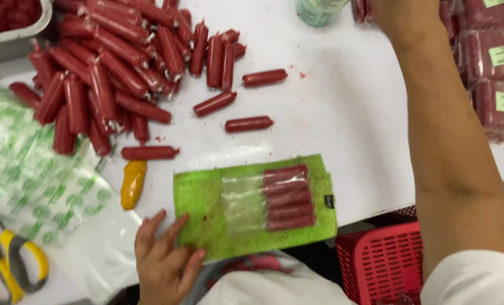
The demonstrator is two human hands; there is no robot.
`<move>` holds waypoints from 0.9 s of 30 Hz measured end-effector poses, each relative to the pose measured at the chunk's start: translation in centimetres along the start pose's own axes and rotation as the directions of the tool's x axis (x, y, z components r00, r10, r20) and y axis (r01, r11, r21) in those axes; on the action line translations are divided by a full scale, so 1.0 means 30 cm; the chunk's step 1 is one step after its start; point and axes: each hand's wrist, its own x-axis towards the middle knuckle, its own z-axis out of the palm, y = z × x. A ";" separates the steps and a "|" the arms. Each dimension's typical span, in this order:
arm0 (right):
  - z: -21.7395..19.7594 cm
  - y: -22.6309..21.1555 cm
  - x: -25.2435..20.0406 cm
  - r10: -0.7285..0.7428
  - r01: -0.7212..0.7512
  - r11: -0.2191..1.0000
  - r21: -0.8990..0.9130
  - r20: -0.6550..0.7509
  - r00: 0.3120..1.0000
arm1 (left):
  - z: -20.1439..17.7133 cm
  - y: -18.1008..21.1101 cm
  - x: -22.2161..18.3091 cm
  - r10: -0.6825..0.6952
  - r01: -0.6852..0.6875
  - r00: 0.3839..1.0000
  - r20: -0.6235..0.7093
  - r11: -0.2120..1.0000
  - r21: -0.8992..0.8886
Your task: The person places several sausages into clear plastic bags, seals them, and applies labels. The labeled packages are then placed into a red basket. The process is repeated multiple times throughout the clip.
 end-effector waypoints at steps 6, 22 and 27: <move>-0.298 -0.723 -0.161 -0.188 0.192 0.981 0.024 0.337 0.922 | -0.058 0.175 0.326 0.027 -0.025 0.994 -0.108 1.000 0.019; -0.287 -0.852 -0.469 -0.341 0.106 0.851 0.515 0.387 0.857 | -0.028 -0.008 0.283 -0.749 0.853 0.496 0.438 0.515 -0.085; -0.108 -0.833 -0.602 -0.344 0.031 0.780 0.625 0.386 0.856 | 0.066 0.101 0.308 -0.718 0.991 0.062 0.693 -0.037 -0.128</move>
